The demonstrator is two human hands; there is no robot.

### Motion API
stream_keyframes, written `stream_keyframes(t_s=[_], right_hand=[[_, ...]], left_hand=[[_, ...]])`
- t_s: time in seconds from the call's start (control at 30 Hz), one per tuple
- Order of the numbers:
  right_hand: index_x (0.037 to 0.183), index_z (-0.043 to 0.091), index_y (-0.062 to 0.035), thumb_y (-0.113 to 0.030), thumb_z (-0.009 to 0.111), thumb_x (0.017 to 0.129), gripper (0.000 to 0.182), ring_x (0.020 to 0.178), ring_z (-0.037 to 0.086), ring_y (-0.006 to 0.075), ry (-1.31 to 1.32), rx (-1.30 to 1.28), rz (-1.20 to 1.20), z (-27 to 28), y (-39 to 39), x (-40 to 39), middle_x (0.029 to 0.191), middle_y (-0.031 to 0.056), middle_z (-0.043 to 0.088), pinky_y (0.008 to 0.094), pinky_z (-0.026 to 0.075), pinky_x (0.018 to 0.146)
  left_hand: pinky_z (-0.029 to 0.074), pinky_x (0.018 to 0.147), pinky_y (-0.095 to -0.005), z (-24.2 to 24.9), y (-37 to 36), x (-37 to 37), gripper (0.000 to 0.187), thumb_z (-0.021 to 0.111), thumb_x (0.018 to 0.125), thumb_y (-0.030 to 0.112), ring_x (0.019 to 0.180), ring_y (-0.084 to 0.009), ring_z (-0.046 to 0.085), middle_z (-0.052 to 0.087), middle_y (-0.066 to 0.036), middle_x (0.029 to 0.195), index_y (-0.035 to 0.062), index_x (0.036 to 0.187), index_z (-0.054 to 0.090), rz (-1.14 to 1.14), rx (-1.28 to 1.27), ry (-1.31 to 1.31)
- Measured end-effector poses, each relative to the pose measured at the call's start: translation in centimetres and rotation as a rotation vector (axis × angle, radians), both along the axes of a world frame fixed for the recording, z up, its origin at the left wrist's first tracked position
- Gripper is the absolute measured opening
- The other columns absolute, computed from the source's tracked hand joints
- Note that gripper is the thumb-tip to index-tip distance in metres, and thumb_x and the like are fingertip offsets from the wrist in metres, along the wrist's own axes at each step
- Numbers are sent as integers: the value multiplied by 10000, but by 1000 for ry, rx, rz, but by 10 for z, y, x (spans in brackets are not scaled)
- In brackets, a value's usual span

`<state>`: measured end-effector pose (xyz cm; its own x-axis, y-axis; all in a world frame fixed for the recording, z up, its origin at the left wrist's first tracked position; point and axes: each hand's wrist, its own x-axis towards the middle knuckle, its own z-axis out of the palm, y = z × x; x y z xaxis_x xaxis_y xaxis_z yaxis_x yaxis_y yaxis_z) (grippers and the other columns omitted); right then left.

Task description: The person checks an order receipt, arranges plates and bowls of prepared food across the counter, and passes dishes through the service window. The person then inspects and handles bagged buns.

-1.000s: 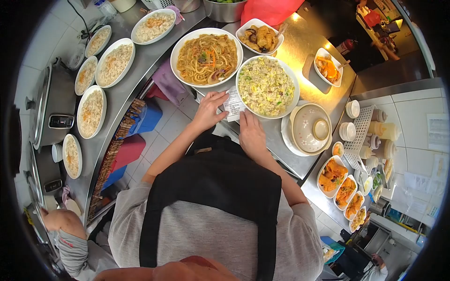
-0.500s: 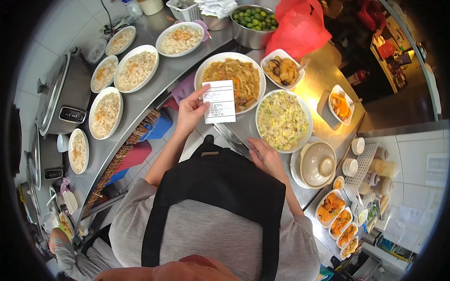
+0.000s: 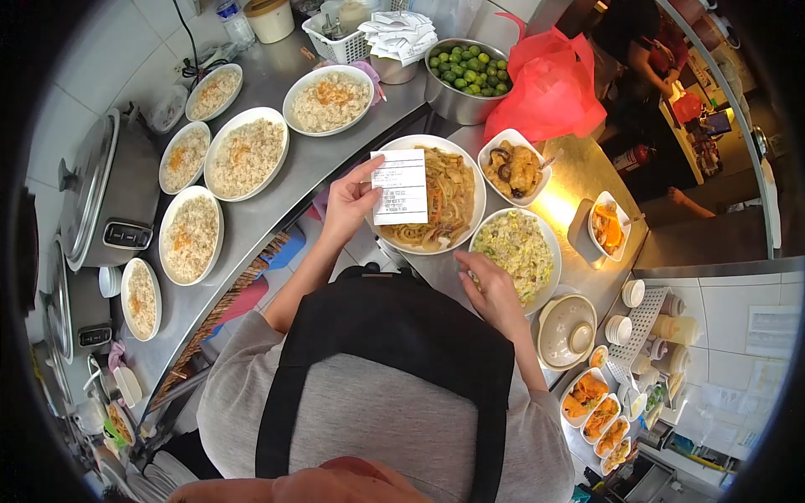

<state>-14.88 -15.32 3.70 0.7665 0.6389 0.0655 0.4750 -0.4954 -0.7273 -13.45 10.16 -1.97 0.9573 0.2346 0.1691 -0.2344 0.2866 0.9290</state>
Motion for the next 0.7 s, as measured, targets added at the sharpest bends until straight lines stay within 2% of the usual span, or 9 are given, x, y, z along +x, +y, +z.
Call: stream_keyframes(t_s=[0.7], right_hand=[[968, 523, 14, 9, 531, 726, 243, 741, 565, 260, -11, 47, -96, -12, -3, -15, 816, 135, 558, 323, 449, 662]], left_hand=[[425, 749, -198, 10, -13, 15, 466, 431, 743, -134, 901, -108, 531, 515, -98, 1085, -10, 1191, 411, -145, 18, 42]])
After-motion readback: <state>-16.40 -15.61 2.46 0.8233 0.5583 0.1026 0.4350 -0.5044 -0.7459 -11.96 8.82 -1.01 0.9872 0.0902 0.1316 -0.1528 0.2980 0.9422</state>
